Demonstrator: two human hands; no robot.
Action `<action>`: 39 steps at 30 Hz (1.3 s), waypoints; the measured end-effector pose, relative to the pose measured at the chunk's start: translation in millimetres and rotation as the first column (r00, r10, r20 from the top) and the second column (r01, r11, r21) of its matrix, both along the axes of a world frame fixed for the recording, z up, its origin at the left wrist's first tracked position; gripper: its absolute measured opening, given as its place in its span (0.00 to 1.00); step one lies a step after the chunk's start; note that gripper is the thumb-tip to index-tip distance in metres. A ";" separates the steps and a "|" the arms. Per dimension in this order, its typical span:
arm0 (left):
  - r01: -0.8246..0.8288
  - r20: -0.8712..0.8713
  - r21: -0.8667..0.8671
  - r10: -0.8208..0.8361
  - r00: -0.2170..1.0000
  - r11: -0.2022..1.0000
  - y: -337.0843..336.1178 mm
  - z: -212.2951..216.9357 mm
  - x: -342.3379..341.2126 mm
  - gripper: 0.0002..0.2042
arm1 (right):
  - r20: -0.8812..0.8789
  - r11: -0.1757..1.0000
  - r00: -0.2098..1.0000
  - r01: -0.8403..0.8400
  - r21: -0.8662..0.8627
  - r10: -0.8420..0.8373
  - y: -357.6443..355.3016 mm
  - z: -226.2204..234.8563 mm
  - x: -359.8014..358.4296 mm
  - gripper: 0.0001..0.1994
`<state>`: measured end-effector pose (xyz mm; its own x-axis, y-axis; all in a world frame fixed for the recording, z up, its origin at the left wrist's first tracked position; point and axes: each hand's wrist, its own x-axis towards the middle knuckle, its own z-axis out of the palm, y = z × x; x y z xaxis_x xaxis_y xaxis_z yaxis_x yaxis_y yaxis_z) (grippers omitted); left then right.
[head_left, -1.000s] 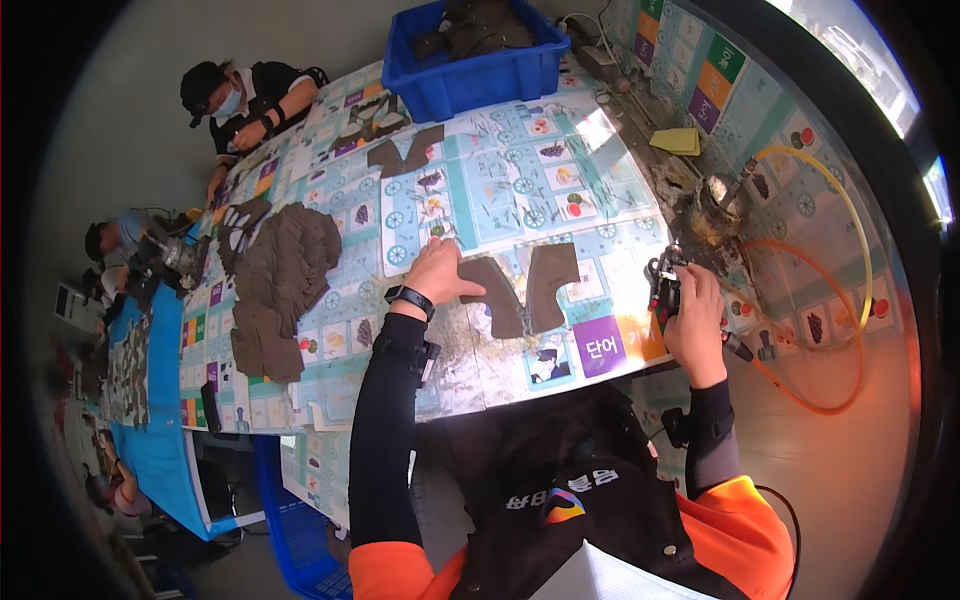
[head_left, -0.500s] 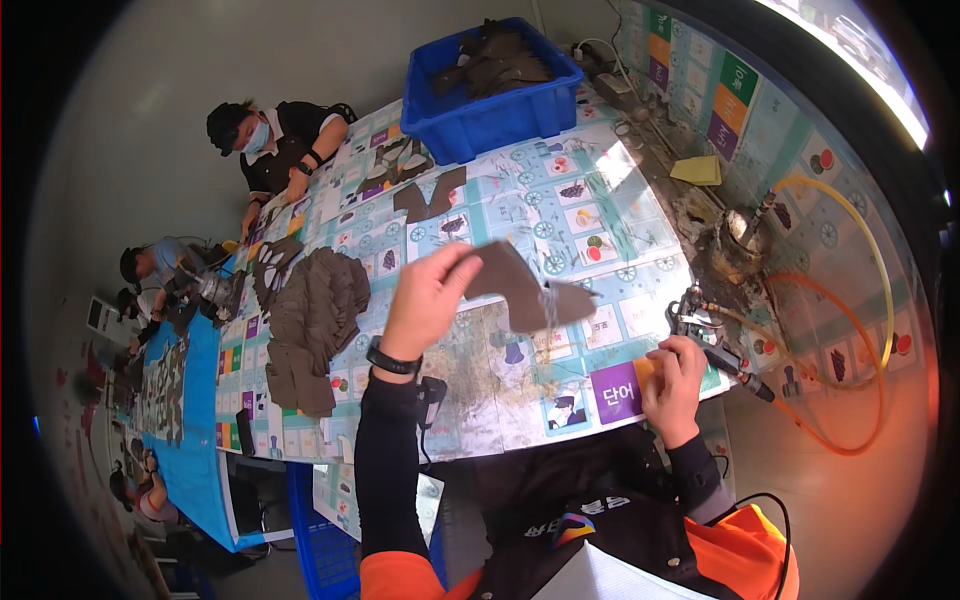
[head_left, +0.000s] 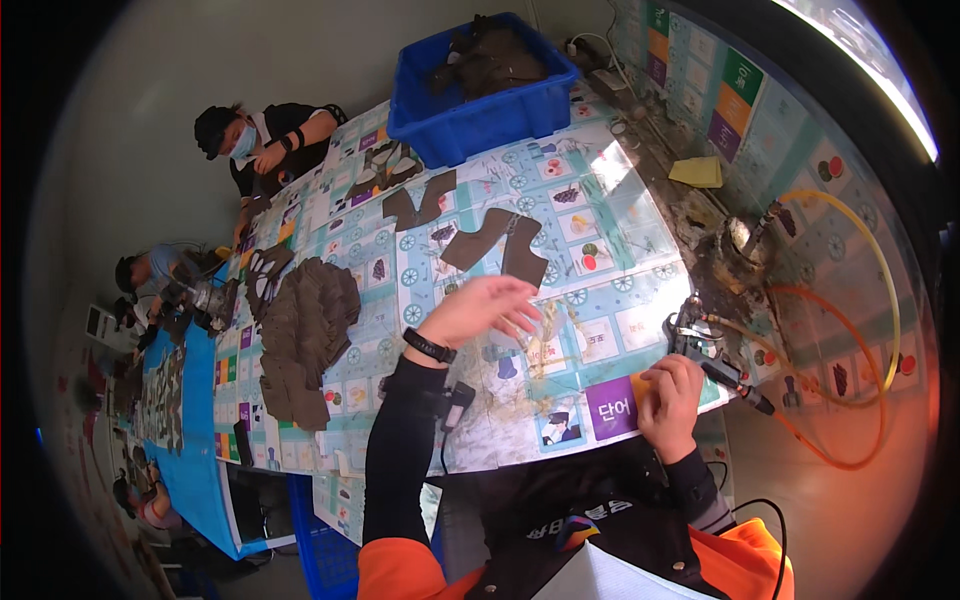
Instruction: Applying adhesive to brown fabric shoe components using a small handheld applicator tool at a workstation.
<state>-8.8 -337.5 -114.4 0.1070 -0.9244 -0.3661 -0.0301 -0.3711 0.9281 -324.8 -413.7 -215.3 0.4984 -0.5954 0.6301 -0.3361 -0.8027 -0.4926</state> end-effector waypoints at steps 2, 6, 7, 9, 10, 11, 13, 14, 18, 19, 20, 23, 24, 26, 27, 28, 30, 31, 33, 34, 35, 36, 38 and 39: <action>-0.297 0.456 -0.156 0.335 0.824 0.942 -3.3 -11.4 56.8 0.13 | 0.000 1.000 1.000 -0.007 0.001 0.007 3.9 4.2 2.1 0.14; -0.383 0.908 -0.135 0.269 0.321 0.914 -16.1 -47.0 140.2 0.24 | -0.007 1.000 1.000 -0.004 -0.003 0.004 3.2 1.9 4.1 0.13; -0.373 0.929 -0.062 0.190 0.317 0.926 -24.1 -54.7 143.2 0.26 | -0.003 1.000 1.000 0.001 -0.003 -0.001 3.5 1.2 3.7 0.13; -0.341 0.981 -0.012 0.077 0.179 0.940 -29.9 -72.5 143.5 0.31 | -0.001 1.000 1.000 0.004 0.010 -0.004 4.3 1.7 4.7 0.13; -0.319 0.981 -0.064 0.119 0.156 0.946 -32.8 -77.6 140.4 0.27 | -0.003 1.000 1.000 0.005 0.010 -0.005 4.6 2.5 3.8 0.12; -0.318 0.981 -0.064 0.118 0.153 0.946 -36.3 -78.9 142.6 0.27 | 0.000 1.000 1.000 0.006 0.011 -0.006 4.9 2.7 3.6 0.12; -0.352 0.880 -0.022 0.186 0.437 0.936 -45.5 -78.5 145.7 0.19 | -0.010 1.000 1.000 0.014 0.021 -0.013 3.9 2.2 3.5 0.12; -0.365 0.861 -0.018 0.200 0.467 0.931 -51.7 -78.5 144.3 0.15 | -0.014 1.000 1.000 0.017 0.018 -0.017 3.4 1.1 2.8 0.11; -0.398 0.751 -0.193 0.396 0.529 0.897 -64.1 -79.7 160.9 0.14 | -0.035 0.999 0.999 0.018 0.035 -0.017 3.8 2.5 2.5 0.11; -0.474 0.684 -0.278 0.518 0.513 0.836 -58.6 -84.2 180.4 0.14 | -0.024 1.000 1.000 -0.001 0.031 0.002 5.4 3.5 5.2 0.11; -0.536 0.602 -0.350 0.623 0.499 0.768 -61.1 -83.8 188.1 0.14 | -0.030 0.999 1.000 0.001 0.033 0.000 5.3 3.3 5.8 0.11; -0.564 0.738 -0.417 0.628 0.248 0.713 -71.9 -78.8 198.6 0.14 | -0.047 0.999 0.999 0.009 0.035 -0.007 5.2 3.4 4.3 0.11; -0.582 0.769 -0.399 0.605 0.209 0.709 -74.5 -75.9 200.8 0.13 | -0.055 0.999 0.998 0.011 0.042 -0.009 4.9 3.2 3.9 0.10; -0.611 0.808 -0.374 0.568 0.153 0.697 -75.3 -74.6 208.2 0.13 | -0.058 0.999 0.998 0.010 0.051 -0.007 5.4 2.2 3.2 0.10; -0.642 0.845 -0.346 0.524 0.102 0.684 -75.7 -74.7 211.1 0.13 | -0.056 0.999 0.998 0.009 0.048 -0.006 5.8 1.8 2.8 0.10; -0.642 0.845 -0.347 0.524 0.102 0.684 -76.9 -74.5 211.6 0.13 | -0.059 0.999 0.998 0.010 0.048 -0.008 6.3 1.2 2.4 0.10; -0.669 0.878 -0.332 0.477 0.038 0.665 -78.0 -74.6 212.6 0.16 | -0.063 0.999 0.998 0.012 0.049 -0.009 5.8 0.6 2.3 0.10; -0.670 0.879 -0.329 0.475 0.041 0.665 -78.4 -73.2 213.0 0.16 | -0.069 0.999 0.998 0.009 0.046 -0.006 5.8 1.2 1.6 0.11; -0.697 0.906 -0.252 0.418 0.074 0.671 -79.9 -68.5 216.2 0.14 | -0.078 0.999 0.997 0.005 0.046 -0.002 5.0 1.6 1.3 0.11; -0.700 0.907 -0.246 0.415 0.079 0.671 -80.2 -67.5 219.0 0.14 | -0.082 0.999 0.997 0.002 0.052 0.002 4.7 1.6 0.7 0.11; -0.683 0.921 -0.208 0.376 0.105 0.700 -81.1 -65.7 222.4 0.15 | -0.086 0.998 0.996 -0.001 0.058 0.006 4.6 1.8 0.0 0.11; -0.664 0.933 -0.168 0.336 0.132 0.728 -82.1 -64.0 225.4 0.16 | -0.091 0.998 0.996 -0.001 0.061 0.006 4.5 3.0 -0.4 0.11; -0.656 0.940 -0.131 0.303 0.156 0.744 -80.3 -57.8 232.7 0.16 | -0.091 0.999 0.996 0.005 0.054 0.000 4.8 6.5 1.7 0.10; -0.643 0.946 -0.098 0.272 0.177 0.760 -78.9 -55.1 234.9 0.17 | -0.092 0.999 0.996 0.003 0.054 0.002 5.1 6.9 1.8 0.10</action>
